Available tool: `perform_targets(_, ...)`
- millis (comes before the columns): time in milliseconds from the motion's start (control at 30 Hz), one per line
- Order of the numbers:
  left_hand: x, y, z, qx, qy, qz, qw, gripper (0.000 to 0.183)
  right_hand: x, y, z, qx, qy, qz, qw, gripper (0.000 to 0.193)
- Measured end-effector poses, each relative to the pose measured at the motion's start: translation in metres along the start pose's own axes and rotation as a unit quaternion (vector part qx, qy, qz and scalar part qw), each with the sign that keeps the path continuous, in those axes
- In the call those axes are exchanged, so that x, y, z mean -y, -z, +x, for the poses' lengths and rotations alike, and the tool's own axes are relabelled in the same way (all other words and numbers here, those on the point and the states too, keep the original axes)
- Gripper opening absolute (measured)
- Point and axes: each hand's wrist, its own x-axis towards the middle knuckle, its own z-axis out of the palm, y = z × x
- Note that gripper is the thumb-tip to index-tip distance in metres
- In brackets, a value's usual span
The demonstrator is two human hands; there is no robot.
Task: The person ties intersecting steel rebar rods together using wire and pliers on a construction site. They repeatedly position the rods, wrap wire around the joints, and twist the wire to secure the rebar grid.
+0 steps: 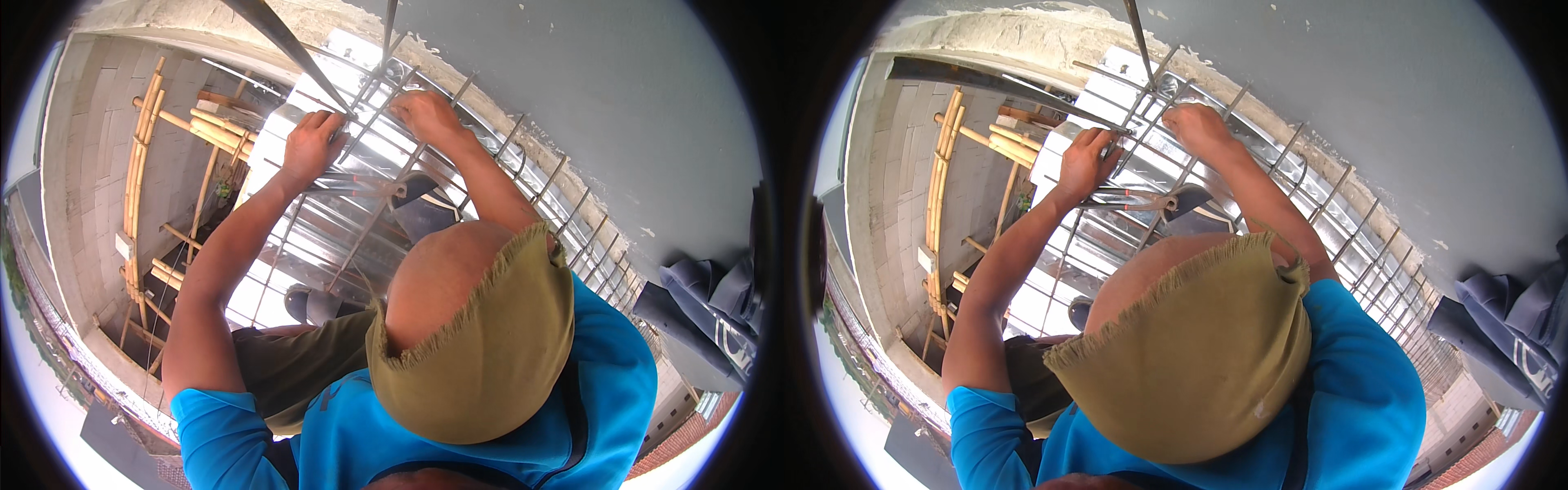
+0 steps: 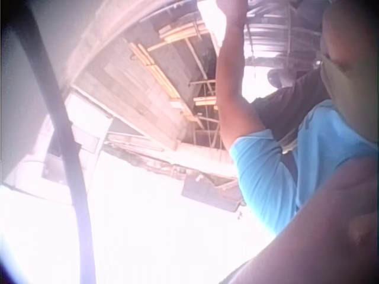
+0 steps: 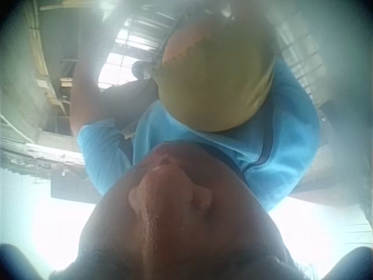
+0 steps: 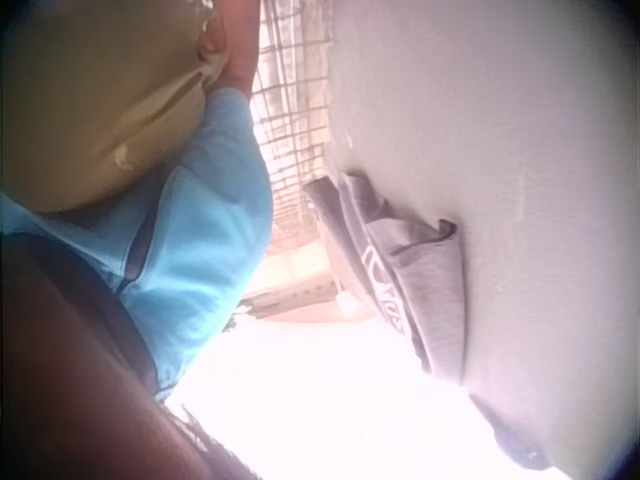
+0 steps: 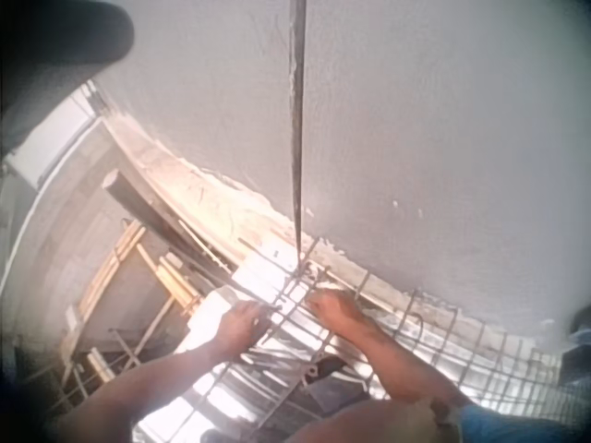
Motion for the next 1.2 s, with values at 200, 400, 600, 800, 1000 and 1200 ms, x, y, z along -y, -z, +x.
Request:
perform_targets(200, 0.011, 0.008, 0.003, 0.036, -0.121, 0.083, 0.988, 0.009, 0.015, 0.02, 0.007, 0.067, -0.047, 0.016, 0.997, 0.02)
perform_targets(400, 0.009, 0.004, 0.008, 0.053, -0.132, 0.095, 0.985, 0.008, 0.025, 0.023, 0.0, 0.044, -0.138, 0.042, 0.989, 0.023)
perform_targets(600, -0.001, 0.001, 0.008, 0.045, -0.031, 0.012, 0.998, 0.007, 0.038, 0.004, -0.022, 0.033, -0.158, 0.101, 0.982, 0.026)
perform_targets(800, -0.023, -0.004, 0.007, 0.037, 0.162, -0.148, 0.975, 0.019, 0.06, -0.016, -0.035, 0.053, -0.179, 0.227, 0.956, 0.026)
perform_targets(1000, -0.032, -0.01, 0.005, 0.015, 0.131, -0.112, 0.985, 0.01, 0.057, 0.002, -0.039, 0.052, -0.258, 0.292, 0.92, 0.023)
perform_targets(1200, -0.034, -0.021, -0.003, -0.032, 0.053, -0.056, 0.997, 0.008, 0.074, -0.018, -0.043, 0.055, -0.263, 0.359, 0.894, 0.024)
